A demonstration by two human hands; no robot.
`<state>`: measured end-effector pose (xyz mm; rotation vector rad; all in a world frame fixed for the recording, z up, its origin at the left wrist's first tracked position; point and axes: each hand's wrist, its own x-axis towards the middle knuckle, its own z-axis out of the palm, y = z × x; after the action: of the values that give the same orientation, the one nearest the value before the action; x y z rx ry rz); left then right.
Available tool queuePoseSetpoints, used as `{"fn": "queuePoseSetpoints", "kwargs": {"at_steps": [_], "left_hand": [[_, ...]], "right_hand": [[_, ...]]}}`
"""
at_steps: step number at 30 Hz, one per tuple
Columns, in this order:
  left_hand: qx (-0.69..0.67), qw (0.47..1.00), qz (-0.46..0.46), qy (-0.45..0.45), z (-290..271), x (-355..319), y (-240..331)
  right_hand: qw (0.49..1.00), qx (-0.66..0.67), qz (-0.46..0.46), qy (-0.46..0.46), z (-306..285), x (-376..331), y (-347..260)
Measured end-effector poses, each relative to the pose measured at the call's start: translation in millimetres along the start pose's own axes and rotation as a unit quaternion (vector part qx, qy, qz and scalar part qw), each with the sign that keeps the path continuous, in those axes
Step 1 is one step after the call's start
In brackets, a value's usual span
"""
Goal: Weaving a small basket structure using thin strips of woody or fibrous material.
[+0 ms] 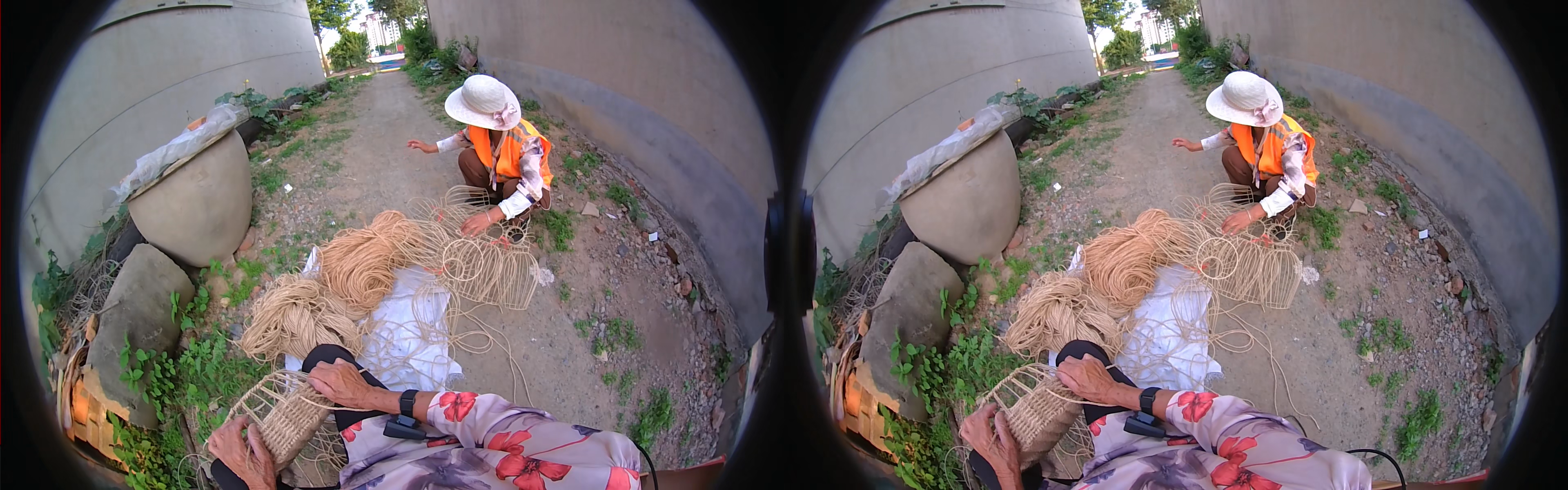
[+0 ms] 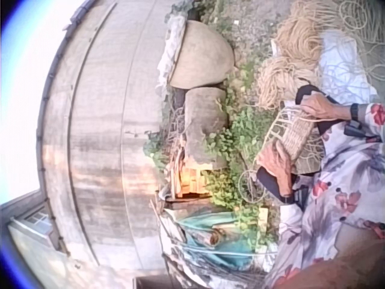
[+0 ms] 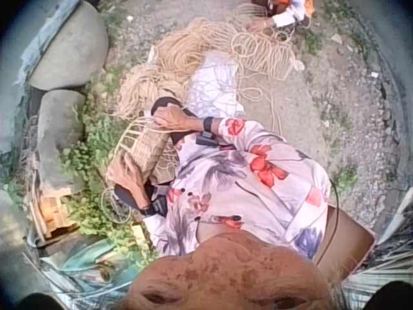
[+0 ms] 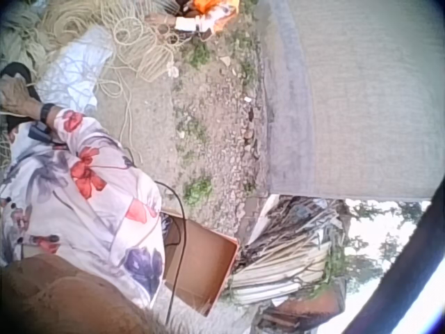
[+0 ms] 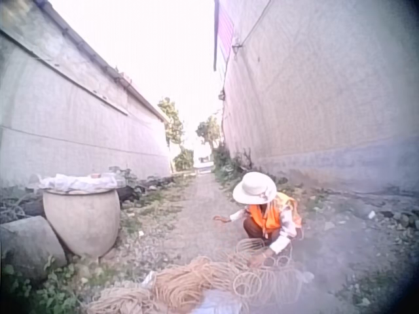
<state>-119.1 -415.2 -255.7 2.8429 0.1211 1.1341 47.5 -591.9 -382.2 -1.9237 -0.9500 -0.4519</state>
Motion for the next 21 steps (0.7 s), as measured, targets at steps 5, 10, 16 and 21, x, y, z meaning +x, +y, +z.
{"fn": "queuePoseSetpoints", "kwargs": {"at_steps": [5,10,16,21], "left_hand": [[-0.006,1.0,-0.008,-0.018,1.2,-2.1,-2.1],[-0.012,1.0,0.004,0.0,8.1,-5.2,-8.7],[-0.004,1.0,-0.001,0.004,5.9,-3.5,-2.9],[-0.03,1.0,0.002,0.001,5.1,-1.3,-3.0]], "right_hand": [[1.0,0.001,0.008,-0.006,0.2,-0.5,0.8],[1.0,0.006,0.004,-0.004,-1.0,0.3,-0.6],[1.0,0.002,0.002,-0.004,-1.6,-0.2,0.1],[1.0,0.003,-0.002,-0.005,-1.6,-0.4,0.5]]}}
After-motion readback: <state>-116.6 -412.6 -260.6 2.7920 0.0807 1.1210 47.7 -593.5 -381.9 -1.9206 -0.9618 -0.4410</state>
